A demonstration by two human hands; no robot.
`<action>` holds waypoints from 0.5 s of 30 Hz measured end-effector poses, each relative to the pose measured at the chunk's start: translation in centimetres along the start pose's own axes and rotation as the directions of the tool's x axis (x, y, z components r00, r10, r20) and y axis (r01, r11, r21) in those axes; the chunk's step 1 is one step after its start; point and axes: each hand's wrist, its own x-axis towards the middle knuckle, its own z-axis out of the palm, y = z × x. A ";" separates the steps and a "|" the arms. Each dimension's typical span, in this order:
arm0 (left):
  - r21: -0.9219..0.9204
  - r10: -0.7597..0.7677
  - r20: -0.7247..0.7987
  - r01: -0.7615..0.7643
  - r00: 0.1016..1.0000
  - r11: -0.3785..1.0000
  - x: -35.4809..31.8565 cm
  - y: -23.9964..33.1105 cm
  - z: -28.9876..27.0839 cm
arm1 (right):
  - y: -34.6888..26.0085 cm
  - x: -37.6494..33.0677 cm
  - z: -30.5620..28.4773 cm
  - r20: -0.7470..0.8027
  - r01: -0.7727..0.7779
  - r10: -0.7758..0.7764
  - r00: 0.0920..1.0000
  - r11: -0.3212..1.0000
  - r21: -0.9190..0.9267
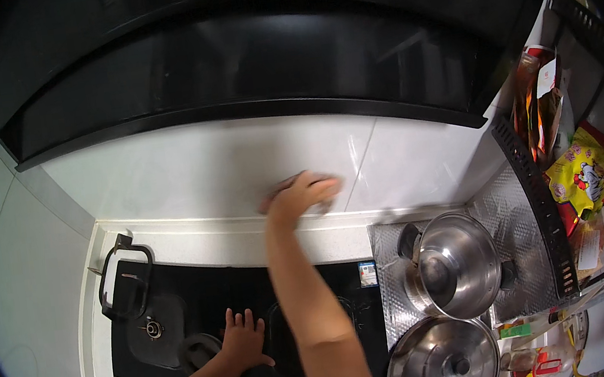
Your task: The person cleans a gas stovetop and the wall above it using a cloth. They wipe the burners and surrounding surface, then rinse and wring the cloth at the sink before returning to wipe the stovetop and wall again.
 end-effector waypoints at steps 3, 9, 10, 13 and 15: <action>-0.003 0.000 -0.033 0.000 0.999 1.000 -0.2 -0.3 0.6 | -7.3 2.9 -1.8 -0.079 0.639 -0.647 0.758 0.762 -0.104; -0.034 0.020 -0.055 -0.022 0.998 0.999 0.0 -0.3 -0.1 | -4.3 -3.4 6.5 0.232 0.916 -0.920 0.316 0.232 -0.328; -0.030 0.016 -0.053 -0.018 0.998 0.999 -0.1 -0.4 0.0 | -2.5 -6.0 7.4 0.349 0.955 -0.906 0.238 0.154 -0.252; -0.023 0.033 -0.063 -0.034 0.998 0.999 0.0 -0.3 0.4 | -0.3 -5.3 5.8 0.848 0.997 -0.530 -0.016 -0.075 -0.028; -0.031 0.052 -0.070 -0.054 0.996 0.998 0.2 -0.3 0.1 | 0.2 -0.6 3.5 0.948 0.984 -0.265 -0.178 -0.055 0.169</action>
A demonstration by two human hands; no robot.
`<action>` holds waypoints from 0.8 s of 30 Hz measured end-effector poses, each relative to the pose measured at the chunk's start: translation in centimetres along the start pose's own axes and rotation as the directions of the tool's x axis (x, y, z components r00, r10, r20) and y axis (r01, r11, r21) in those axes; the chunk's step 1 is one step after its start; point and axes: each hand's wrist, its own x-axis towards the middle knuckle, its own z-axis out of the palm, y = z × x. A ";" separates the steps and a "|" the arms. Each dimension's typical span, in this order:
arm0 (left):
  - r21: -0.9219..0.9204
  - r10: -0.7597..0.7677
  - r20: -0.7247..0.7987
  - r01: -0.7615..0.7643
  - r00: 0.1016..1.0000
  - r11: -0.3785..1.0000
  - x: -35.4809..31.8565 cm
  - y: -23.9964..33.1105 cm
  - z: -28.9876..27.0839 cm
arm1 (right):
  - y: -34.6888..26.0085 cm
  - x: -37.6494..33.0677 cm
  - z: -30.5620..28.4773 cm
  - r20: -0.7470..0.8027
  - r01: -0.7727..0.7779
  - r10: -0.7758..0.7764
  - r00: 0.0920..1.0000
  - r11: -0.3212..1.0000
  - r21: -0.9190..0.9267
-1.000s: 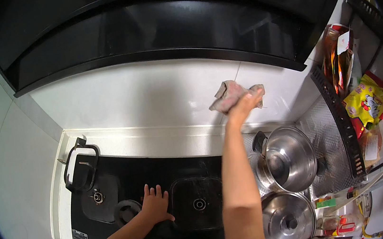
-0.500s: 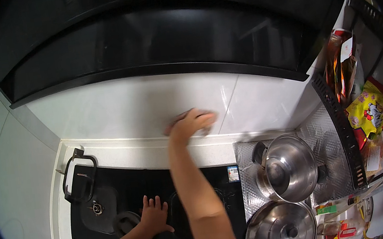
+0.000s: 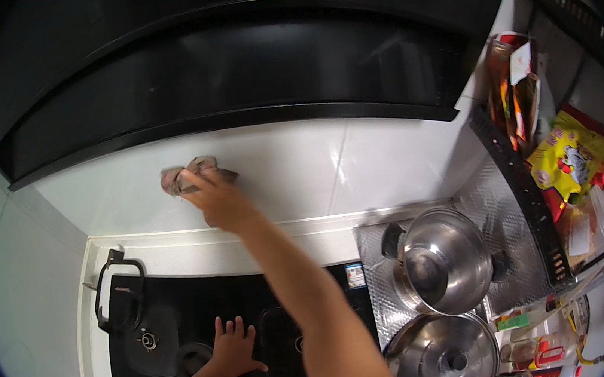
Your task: The person cleans a gas stovetop and the wall above it using a cloth. They wipe the burners and surrounding surface, then rinse and wring the cloth at the sink before returning to wipe the stovetop and wall again.
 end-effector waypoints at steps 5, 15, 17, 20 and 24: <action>0.006 -0.017 0.032 0.017 0.999 1.000 -0.8 -0.8 0.5 | 8.6 -10.1 -10.2 -0.136 -0.573 0.564 0.815 0.747 -0.337; 0.072 -0.023 0.078 0.017 0.997 0.997 0.0 0.1 0.4 | 7.8 -6.9 -1.4 -0.464 -0.696 0.837 -0.290 0.148 0.703; 0.069 -0.003 0.030 0.001 1.000 0.998 0.4 0.2 0.6 | 5.0 -6.0 2.5 -0.345 -0.681 0.911 -0.227 0.105 0.725; 0.035 -0.010 -0.036 0.011 0.999 0.999 -0.6 -0.2 0.5 | 5.7 -7.1 0.3 -0.264 -0.645 0.937 -0.227 0.058 0.762; -0.024 -0.019 -0.153 0.016 0.988 1.000 -0.9 -0.4 1.0 | 12.7 -11.2 -7.9 -0.459 -0.729 0.839 -0.292 0.115 0.674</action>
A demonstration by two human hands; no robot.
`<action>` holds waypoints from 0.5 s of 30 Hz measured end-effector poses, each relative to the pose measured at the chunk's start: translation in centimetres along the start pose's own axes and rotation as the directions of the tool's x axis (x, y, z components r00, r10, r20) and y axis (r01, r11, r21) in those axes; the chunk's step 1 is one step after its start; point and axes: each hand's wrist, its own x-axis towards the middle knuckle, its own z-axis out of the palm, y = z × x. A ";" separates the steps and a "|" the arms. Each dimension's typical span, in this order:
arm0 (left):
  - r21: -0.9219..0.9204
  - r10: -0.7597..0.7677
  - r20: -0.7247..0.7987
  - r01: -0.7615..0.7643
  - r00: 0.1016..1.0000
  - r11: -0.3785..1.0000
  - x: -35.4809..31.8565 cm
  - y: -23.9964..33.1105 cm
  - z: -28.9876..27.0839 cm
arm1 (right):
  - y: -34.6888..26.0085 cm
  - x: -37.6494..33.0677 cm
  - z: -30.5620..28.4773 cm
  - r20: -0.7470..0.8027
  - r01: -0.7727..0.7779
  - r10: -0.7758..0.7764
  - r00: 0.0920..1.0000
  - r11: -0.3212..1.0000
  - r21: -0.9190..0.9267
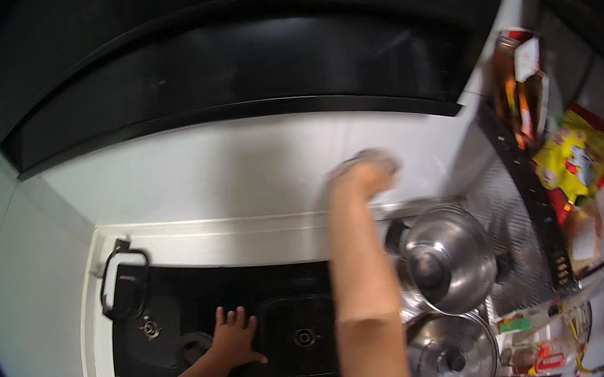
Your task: The person cleans a gas stovetop and the wall above it using a cloth. They wipe the burners and surrounding surface, then rinse and wring the cloth at the sink before returning to wipe the stovetop and wall again.
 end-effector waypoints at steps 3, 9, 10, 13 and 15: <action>0.046 -0.031 0.124 0.026 0.992 0.999 0.1 0.2 -0.9 | -6.2 3.7 -2.3 -0.115 -0.063 0.075 0.990 0.992 0.109; 0.050 0.002 0.199 -0.012 0.980 0.999 0.3 0.1 -1.1 | -7.2 -13.5 6.0 -0.171 0.480 -0.572 0.802 0.788 -0.385; 0.060 0.015 0.205 -0.028 0.979 0.998 0.3 0.1 -1.7 | -6.6 -17.9 7.0 -0.037 0.589 -0.657 0.753 0.698 -0.407; -0.013 0.071 0.132 -0.070 0.989 0.997 -0.7 -1.7 -1.2 | -6.2 -28.8 5.7 0.635 0.955 -0.748 0.191 0.292 0.057; -0.130 0.168 0.079 -0.157 0.983 0.979 -0.5 -3.0 -2.6 | -2.2 -25.7 6.8 0.645 0.982 -0.745 -0.167 -0.064 0.180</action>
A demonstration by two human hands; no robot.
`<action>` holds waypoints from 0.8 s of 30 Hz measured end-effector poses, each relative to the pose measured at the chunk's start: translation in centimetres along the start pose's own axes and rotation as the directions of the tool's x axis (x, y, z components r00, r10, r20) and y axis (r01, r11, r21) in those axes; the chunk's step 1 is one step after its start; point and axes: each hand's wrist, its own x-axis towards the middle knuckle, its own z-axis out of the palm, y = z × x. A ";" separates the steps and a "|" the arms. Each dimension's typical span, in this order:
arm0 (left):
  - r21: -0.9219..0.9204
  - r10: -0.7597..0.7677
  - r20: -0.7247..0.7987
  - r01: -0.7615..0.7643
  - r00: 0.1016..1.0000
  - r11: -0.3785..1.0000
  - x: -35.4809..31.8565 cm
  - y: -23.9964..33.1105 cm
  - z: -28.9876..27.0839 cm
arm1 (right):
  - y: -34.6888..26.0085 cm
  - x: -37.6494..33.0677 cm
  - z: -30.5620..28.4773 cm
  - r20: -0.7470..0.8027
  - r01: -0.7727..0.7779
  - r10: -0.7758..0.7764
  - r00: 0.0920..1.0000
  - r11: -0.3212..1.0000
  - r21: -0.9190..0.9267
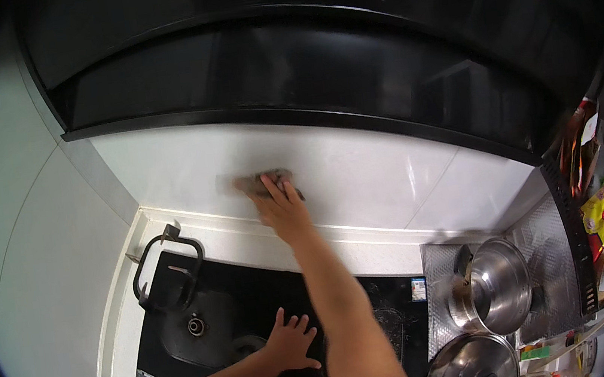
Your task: The person cleans a gas stovetop and the wall above it using a cloth. They wipe the burners and surrounding surface, then rinse and wring the cloth at the sink before returning to wipe the stovetop and wall again.
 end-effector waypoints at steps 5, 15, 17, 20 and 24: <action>-0.208 -0.076 -0.306 0.011 0.949 0.978 -5.6 -8.5 -1.4 | 7.2 -5.8 -2.1 0.176 -0.274 0.252 0.952 0.954 0.121; -0.290 -0.377 -0.756 0.243 0.535 0.926 -9.2 -23.5 -10.7 | -5.6 10.0 -3.5 -0.010 -0.474 0.478 0.878 0.874 0.108; -0.264 -0.405 -0.762 0.328 0.505 0.907 -9.1 -26.1 -12.9 | -9.4 12.4 -2.6 0.004 -0.061 0.062 0.998 0.993 -0.098; -0.224 -0.438 -0.741 0.427 0.509 0.876 -8.2 -29.6 -15.2 | -7.5 11.7 -1.4 -0.026 0.282 -0.295 0.955 0.932 -0.227; -0.182 -0.460 -0.727 0.503 0.510 0.845 -8.6 -33.6 -14.8 | 0.0 6.9 -6.8 0.093 -0.162 0.174 0.980 0.979 -0.125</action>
